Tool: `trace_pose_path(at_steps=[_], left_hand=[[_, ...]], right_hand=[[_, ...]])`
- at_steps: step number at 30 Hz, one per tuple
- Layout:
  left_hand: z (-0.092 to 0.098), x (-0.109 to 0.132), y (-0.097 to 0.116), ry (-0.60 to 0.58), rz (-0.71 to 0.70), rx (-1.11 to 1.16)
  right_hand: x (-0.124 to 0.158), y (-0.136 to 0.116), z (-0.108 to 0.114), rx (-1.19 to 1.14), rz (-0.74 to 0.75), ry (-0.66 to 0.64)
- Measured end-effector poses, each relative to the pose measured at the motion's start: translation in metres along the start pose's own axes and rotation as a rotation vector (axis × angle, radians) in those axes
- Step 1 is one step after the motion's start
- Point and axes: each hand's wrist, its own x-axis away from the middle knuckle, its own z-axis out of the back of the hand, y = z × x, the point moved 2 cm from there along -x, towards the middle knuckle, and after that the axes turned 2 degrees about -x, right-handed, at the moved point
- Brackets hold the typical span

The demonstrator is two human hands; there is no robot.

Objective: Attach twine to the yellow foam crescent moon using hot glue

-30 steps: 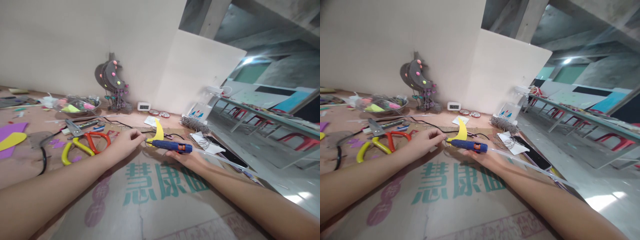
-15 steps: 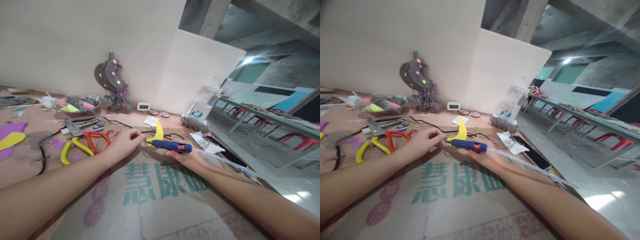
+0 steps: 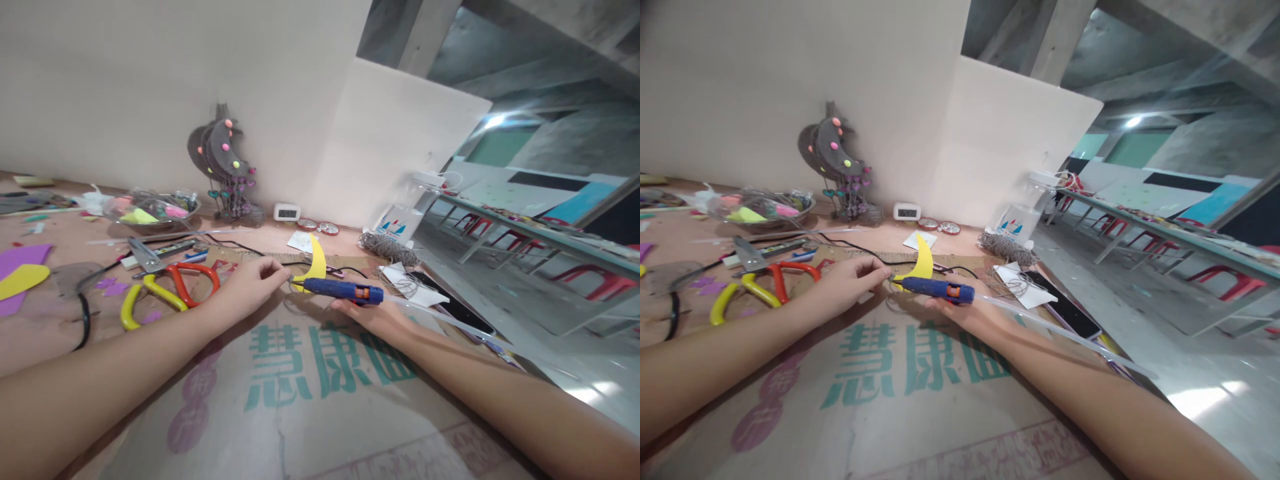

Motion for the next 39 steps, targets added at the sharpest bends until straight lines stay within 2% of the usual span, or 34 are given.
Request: trace_pose_path(at_steps=[5, 19, 30, 39], left_hand=[[0.0, -0.001, -0.001, 0.014, -0.005, 0.0], [0.0, 0.001, 0.003, -0.01, 0.014, -0.04], [0.0, 0.001, 0.001, 0.009, 0.0, -0.038], [0.0, 0.001, 0.002, 0.006, 0.005, -0.062]], right_hand=[[-0.001, -0.001, 0.0, -0.055, -0.049, -0.025], [-0.001, 0.01, 0.0, -0.001, 0.006, -0.051], [-0.002, 0.023, -0.001, 0.021, 0.021, 0.009], [-0.001, 0.018, -0.001, 0.014, 0.017, 0.009]])
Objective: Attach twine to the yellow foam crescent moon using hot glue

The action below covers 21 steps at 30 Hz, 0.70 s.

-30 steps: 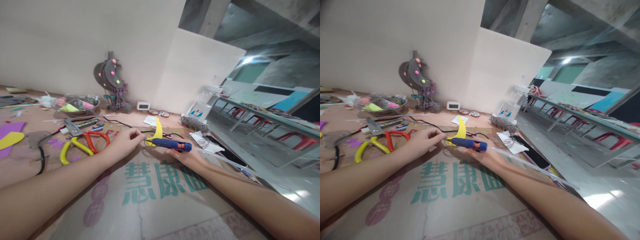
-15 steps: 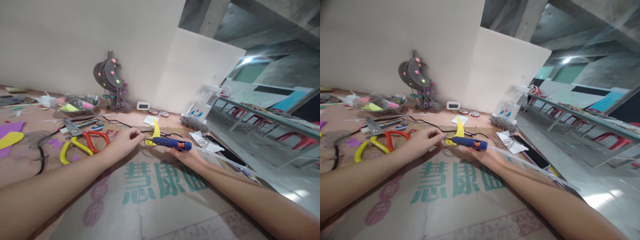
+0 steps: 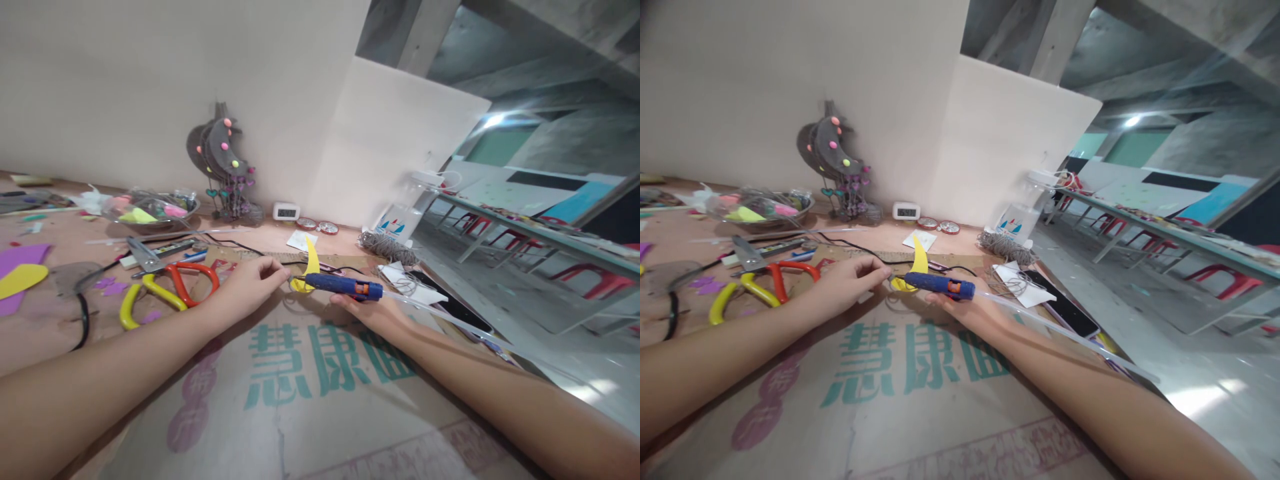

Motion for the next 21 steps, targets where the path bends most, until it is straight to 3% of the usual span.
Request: trace_pose_path(at_steps=[9, 21], left_hand=[[-0.001, 0.0, 0.0, 0.007, -0.017, -0.011], [-0.001, -0.001, -0.004, -0.008, -0.024, 0.034]], right_hand=[[-0.003, 0.008, -0.001, 0.023, 0.022, -0.021], [-0.006, 0.006, 0.014, -0.095, -0.016, 0.155]])
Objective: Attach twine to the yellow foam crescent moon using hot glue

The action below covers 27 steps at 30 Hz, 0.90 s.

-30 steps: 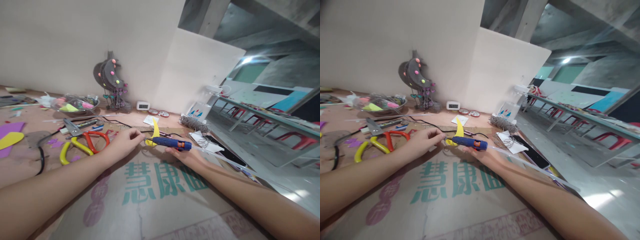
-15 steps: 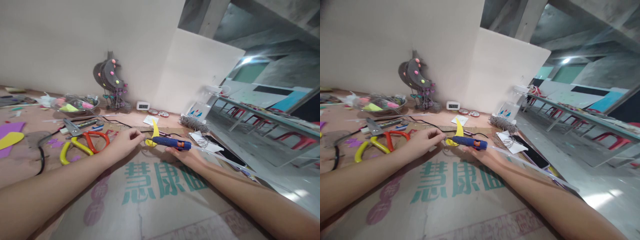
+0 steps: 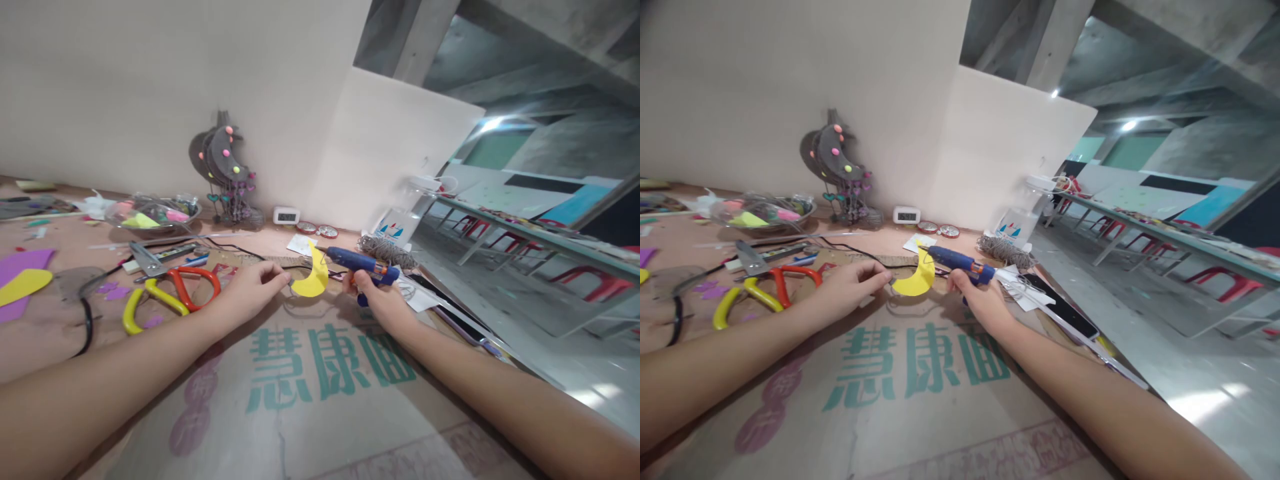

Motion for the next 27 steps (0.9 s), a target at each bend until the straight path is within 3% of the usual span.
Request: trace_pose_path(at_steps=[8, 12, 17, 22, 27], left_hand=[[-0.003, -0.001, -0.005, 0.04, 0.006, 0.059], [-0.004, -0.001, -0.005, 0.007, -0.004, 0.073], [-0.004, -0.002, -0.005, 0.019, -0.01, 0.08], [-0.005, -0.003, -0.008, 0.008, -0.009, 0.075], [-0.004, -0.002, -0.006, -0.011, -0.009, 0.095]], right_hand=[[-0.022, 0.004, 0.019, -0.236, -0.058, 0.08], [-0.044, -0.002, 0.027, -0.09, -0.121, 0.014], [-0.087, -0.003, 0.023, 0.236, -0.079, -0.015], [-0.121, 0.022, 0.002, 0.306, -0.095, -0.023], [-0.132, 0.055, -0.007, 0.39, -0.148, -0.014]])
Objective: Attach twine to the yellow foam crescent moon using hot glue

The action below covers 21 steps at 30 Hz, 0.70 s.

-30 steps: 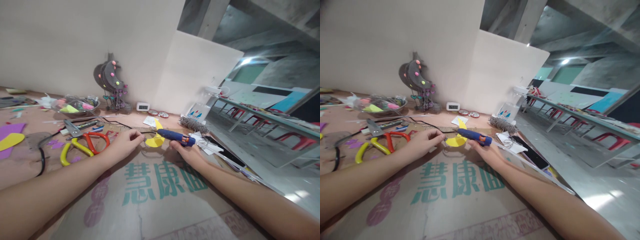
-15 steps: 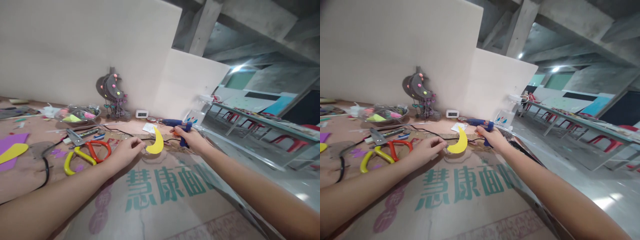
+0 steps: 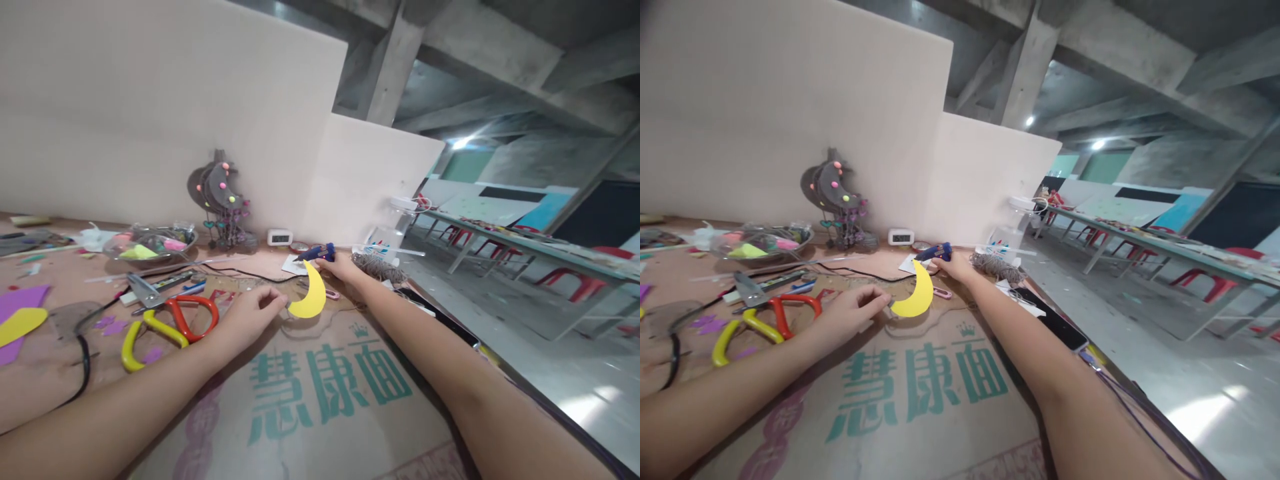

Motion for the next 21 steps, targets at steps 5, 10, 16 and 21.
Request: trace_pose_path(at_steps=[5, 10, 16, 21], left_hand=[[0.001, 0.0, 0.004, 0.026, 0.016, 0.001], [0.002, 0.0, 0.007, 0.03, 0.016, 0.036], [0.003, 0.0, 0.007, 0.044, 0.011, 0.02], [0.002, 0.001, 0.008, 0.022, 0.015, 0.026]], right_hand=[[0.008, 0.006, 0.006, 0.031, 0.082, -0.034], [0.03, 0.001, 0.016, 0.06, 0.159, -0.079], [0.048, -0.006, 0.027, 0.128, 0.197, -0.024], [0.057, -0.017, 0.037, 0.498, 0.299, 0.09]])
